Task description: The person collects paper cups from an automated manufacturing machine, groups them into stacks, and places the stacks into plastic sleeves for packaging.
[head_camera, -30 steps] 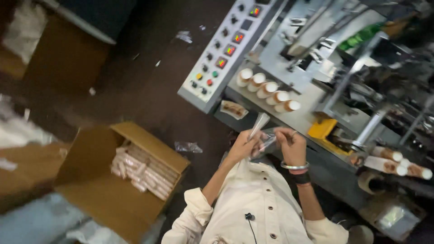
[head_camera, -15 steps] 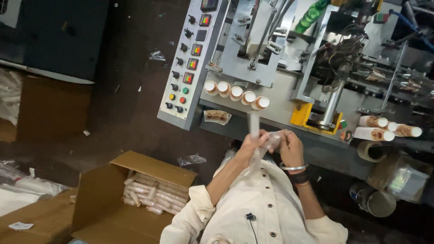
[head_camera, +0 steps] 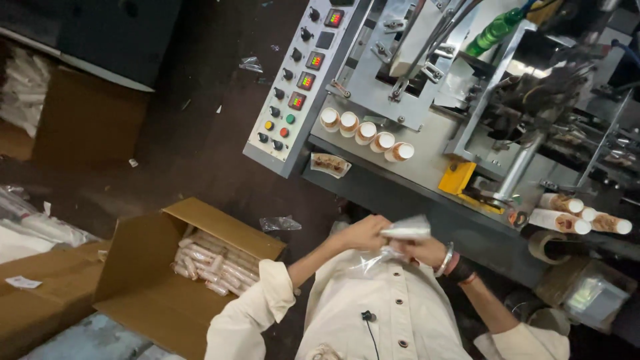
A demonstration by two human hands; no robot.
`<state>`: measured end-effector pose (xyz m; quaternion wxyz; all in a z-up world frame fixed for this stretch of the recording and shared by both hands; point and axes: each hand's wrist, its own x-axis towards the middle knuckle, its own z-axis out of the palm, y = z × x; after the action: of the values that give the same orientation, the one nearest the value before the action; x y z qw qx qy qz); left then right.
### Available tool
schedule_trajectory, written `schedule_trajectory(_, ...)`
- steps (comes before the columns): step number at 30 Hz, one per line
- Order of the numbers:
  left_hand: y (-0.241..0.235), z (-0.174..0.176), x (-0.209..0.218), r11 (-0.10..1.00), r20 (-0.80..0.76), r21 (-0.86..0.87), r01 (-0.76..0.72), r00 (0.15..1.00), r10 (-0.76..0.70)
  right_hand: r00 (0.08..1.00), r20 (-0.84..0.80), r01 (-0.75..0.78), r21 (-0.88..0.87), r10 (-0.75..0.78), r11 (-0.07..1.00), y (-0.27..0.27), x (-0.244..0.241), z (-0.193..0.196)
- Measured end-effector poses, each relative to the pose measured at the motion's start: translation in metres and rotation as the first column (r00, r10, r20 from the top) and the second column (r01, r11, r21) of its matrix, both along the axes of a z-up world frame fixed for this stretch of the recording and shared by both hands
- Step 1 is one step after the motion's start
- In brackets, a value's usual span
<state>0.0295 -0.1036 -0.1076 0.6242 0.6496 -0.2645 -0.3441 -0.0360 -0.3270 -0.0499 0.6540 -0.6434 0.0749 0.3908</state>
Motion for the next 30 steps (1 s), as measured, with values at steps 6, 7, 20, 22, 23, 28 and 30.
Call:
schedule_trajectory(6,-0.014,0.035,0.033,0.947,-0.371,-0.278,-0.16,0.928,0.048,0.995,0.02,0.081,0.469,-0.102,0.879,-0.03,0.064,0.014)
schedule_trajectory(7,-0.021,0.049,0.04,0.885,-0.571,-0.27,-0.379,0.803,0.17,0.936,0.196,0.248,0.221,-0.292,0.943,-0.033,0.081,0.006)
schedule_trajectory(20,-0.119,-0.153,0.023,0.362,-0.76,0.235,-0.902,0.062,0.647,0.529,0.757,0.347,-0.605,0.384,0.717,-0.029,0.145,-0.081)
schedule_trajectory(22,-0.116,-0.169,0.005,0.426,-0.8,0.225,-0.877,0.083,0.594,0.543,0.809,0.413,-0.49,0.224,0.767,-0.036,0.11,-0.128)
schedule_trajectory(23,-0.118,-0.178,-0.003,0.482,-0.833,0.216,-0.849,0.098,0.545,0.543,0.838,0.478,-0.362,0.054,0.8,-0.043,0.093,-0.152)
schedule_trajectory(28,-0.051,-0.071,-0.02,0.648,-0.843,-0.417,-0.637,0.537,-0.015,0.94,-0.177,0.315,0.121,-0.292,0.941,-0.007,0.033,-0.073)
schedule_trajectory(30,-0.041,-0.073,-0.031,0.691,-0.839,-0.276,-0.668,0.518,0.165,0.94,-0.31,0.255,0.363,-0.142,0.896,0.009,0.02,-0.039)
